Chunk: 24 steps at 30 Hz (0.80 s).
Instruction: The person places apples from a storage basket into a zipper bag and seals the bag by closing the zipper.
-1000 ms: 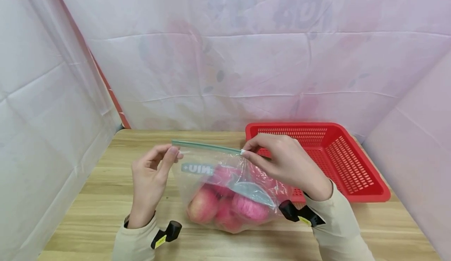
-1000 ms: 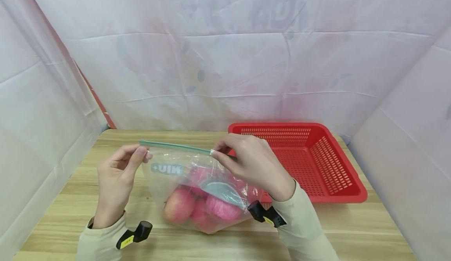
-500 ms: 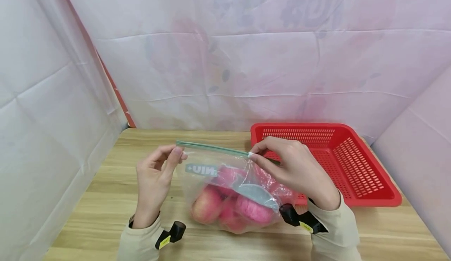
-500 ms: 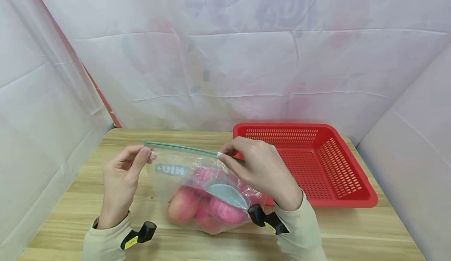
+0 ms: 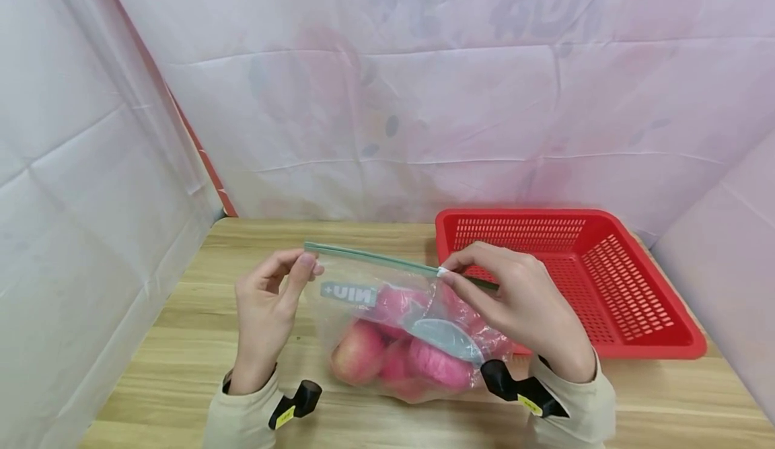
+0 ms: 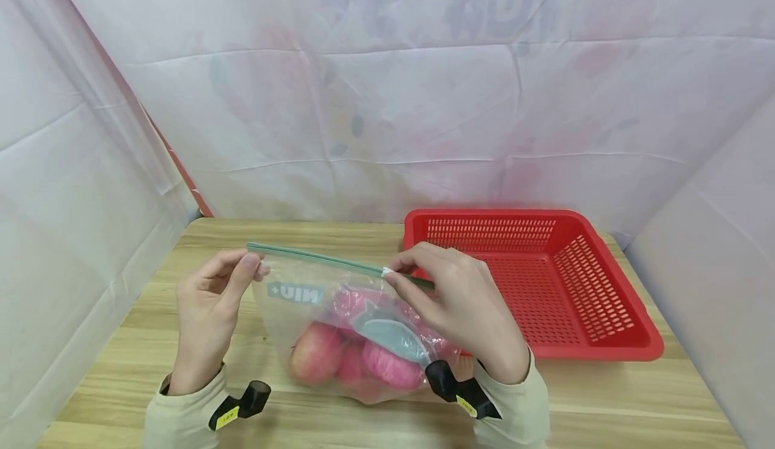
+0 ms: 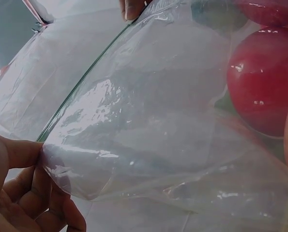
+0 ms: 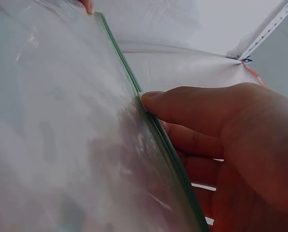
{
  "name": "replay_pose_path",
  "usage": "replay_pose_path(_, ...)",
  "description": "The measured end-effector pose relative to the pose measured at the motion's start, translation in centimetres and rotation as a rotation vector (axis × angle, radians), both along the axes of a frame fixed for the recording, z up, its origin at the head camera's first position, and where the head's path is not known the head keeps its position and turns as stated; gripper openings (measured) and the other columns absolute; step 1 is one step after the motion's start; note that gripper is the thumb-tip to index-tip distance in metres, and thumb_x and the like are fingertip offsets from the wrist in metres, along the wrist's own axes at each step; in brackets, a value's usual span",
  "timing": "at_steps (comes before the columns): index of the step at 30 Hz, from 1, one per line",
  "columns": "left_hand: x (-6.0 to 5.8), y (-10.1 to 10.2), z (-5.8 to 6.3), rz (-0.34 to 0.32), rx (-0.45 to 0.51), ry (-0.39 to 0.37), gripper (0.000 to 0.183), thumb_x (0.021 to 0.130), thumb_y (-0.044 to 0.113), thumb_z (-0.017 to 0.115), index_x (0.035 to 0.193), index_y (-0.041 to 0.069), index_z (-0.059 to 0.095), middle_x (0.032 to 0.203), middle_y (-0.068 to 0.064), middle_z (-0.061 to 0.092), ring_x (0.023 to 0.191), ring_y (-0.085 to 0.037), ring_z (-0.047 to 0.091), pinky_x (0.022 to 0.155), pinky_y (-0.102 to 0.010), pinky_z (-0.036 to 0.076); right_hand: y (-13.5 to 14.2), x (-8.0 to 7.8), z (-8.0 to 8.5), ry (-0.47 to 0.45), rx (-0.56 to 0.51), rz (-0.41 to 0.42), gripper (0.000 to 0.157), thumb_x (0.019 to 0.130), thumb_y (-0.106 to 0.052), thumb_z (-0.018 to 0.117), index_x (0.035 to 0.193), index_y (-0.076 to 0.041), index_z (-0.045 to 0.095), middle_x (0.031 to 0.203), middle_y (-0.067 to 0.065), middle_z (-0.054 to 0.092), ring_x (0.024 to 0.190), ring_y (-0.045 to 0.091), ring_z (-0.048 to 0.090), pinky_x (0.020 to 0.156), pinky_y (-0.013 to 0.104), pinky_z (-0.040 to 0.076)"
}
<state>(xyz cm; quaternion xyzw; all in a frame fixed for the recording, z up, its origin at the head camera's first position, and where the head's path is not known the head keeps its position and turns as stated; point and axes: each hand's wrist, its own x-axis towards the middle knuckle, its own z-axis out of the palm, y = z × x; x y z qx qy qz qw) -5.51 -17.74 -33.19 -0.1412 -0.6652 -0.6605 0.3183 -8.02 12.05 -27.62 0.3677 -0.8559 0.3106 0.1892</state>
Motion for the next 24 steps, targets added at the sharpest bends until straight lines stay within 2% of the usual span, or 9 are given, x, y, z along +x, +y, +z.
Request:
replay_pose_path(10,-0.03,0.05,0.16,0.012,0.001,-0.024,0.007,0.094,-0.009,0.065,0.096,-0.010,0.072,0.083,0.004,0.075,0.078,-0.009,0.071,0.076,-0.018,0.057,0.35,0.10,-0.34,0.041,-0.040,0.053,0.031,0.080,-0.003,0.084,0.101,-0.023,0.072,0.093,-0.016,0.070,0.078,0.000,0.065,0.075,0.010,0.054)
replay_pose_path(14,-0.06,0.03,0.16,-0.010,0.022,-0.007,0.007,0.094,-0.011,0.064,0.096,-0.011,0.071,0.084,0.002,0.075,0.079,-0.010,0.071,0.076,-0.017,0.056,0.50,0.01,-0.47,0.039,-0.033,0.053,0.030,0.081,-0.004,0.083,0.101,-0.022,0.072,0.094,-0.017,0.070,0.078,-0.002,0.063,0.071,0.011,0.053)
replay_pose_path(17,-0.06,0.01,0.17,-0.001,0.012,-0.016,0.007,0.094,-0.011,0.064,0.096,-0.011,0.071,0.084,0.004,0.075,0.079,-0.009,0.071,0.077,-0.018,0.057,0.59,-0.04,-0.51,0.030,-0.031,0.051,0.029,0.082,-0.004,0.082,0.101,-0.022,0.072,0.094,-0.018,0.069,0.077,-0.004,0.061,0.069,0.011,0.052)
replay_pose_path(24,0.11,-0.13,0.18,0.029,-0.021,-0.032,0.007,0.093,-0.011,0.065,0.096,-0.010,0.071,0.083,0.004,0.074,0.078,-0.009,0.071,0.077,-0.018,0.057,0.67,0.06,-0.65,0.014,-0.051,0.053,0.030,0.081,-0.002,0.082,0.101,-0.022,0.072,0.095,-0.019,0.069,0.083,-0.003,0.066,0.078,0.013,0.056)
